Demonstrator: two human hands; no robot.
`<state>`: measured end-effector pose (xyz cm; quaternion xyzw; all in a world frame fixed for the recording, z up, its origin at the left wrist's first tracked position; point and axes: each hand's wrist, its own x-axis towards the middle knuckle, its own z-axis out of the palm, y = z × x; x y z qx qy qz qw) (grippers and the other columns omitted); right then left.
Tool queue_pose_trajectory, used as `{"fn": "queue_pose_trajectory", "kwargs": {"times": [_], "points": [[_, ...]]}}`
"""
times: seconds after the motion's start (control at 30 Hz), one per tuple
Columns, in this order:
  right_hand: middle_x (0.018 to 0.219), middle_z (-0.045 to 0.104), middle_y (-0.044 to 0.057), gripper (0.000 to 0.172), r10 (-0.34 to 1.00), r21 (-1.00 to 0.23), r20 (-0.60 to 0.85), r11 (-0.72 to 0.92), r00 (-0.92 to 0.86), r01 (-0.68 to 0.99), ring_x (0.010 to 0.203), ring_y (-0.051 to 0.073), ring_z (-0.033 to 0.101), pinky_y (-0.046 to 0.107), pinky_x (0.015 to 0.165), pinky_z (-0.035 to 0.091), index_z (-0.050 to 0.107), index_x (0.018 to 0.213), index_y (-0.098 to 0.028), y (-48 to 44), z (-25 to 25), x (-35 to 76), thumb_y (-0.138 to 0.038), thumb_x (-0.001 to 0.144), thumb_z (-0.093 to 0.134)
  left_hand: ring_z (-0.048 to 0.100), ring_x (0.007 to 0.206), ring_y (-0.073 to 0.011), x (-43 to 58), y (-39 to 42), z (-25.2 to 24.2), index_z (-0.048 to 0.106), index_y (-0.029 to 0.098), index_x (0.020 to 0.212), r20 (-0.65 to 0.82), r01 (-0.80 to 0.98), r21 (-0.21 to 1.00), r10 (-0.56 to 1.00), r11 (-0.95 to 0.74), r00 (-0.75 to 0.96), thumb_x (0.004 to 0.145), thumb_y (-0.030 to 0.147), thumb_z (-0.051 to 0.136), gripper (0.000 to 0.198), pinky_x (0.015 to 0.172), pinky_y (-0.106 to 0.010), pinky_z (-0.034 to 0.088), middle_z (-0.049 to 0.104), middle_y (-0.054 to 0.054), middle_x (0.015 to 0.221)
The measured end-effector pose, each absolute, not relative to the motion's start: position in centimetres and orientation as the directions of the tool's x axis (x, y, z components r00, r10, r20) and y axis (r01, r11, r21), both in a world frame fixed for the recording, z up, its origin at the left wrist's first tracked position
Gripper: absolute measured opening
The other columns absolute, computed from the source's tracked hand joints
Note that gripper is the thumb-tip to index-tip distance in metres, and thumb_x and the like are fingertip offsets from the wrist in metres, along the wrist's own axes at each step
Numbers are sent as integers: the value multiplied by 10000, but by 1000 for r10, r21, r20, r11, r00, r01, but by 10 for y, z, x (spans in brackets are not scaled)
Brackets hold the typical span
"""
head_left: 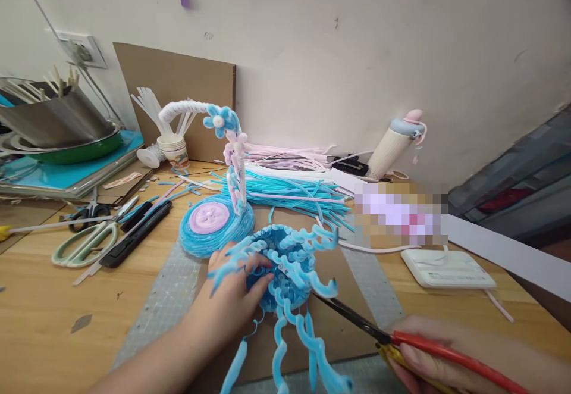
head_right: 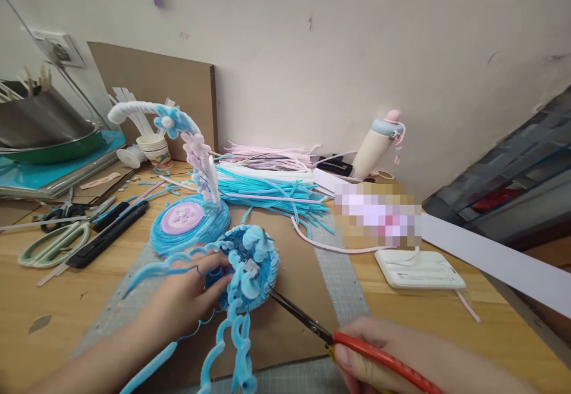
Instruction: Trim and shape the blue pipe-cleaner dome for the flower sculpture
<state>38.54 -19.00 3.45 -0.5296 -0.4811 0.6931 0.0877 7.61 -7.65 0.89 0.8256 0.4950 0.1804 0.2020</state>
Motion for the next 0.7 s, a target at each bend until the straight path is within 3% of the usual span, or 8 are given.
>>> {"fn": "queue_pose_trajectory", "kwargs": {"times": [0.13,0.23,0.37,0.5,0.6,0.7], "points": [[635,481,-5,604,536,-729,-684,-539,-496,422,420,26,400,129,394,306,546,768,-138,-171,50,374,-702,846,343,602,900,-254,73,-77,5,690,307,926,-12,769,547,916,-330,401,815,354,596,153,846,-424,398,699,-7,913],[622,480,-8,625,530,-721,-692,-531,-490,445,434,34,423,133,413,326,558,795,-137,-162,59,361,-725,825,348,589,920,-254,71,-78,2,667,304,976,-19,770,547,915,-329,404,808,386,603,197,845,-408,407,693,-7,979],[637,492,-6,642,506,-697,-717,-541,-479,471,424,35,425,142,410,338,544,778,-153,-158,60,353,-778,755,400,548,1007,-280,72,-80,-1,669,299,943,83,754,491,885,-437,459,815,404,595,182,855,-433,392,683,-24,983],[677,531,18,619,480,-650,-758,-514,-441,559,489,73,480,163,429,360,563,801,-165,-157,61,362,-770,733,455,530,944,-277,74,-82,-5,672,293,875,264,748,397,847,-532,462,775,424,639,168,820,-451,369,663,-42,908],[726,577,43,558,502,-605,-780,-454,-373,654,524,90,516,184,467,382,598,840,-171,-157,61,374,-707,796,446,523,931,-264,74,-82,-5,667,290,891,257,746,400,846,-532,466,787,412,633,164,804,-429,369,661,-34,920],[685,574,42,555,510,-624,-772,-493,-379,607,484,87,508,192,459,361,629,822,-173,-161,61,386,-695,807,439,523,945,-266,73,-82,-3,655,293,941,217,737,417,845,-532,488,803,400,619,178,788,-417,367,663,-28,946]]}}
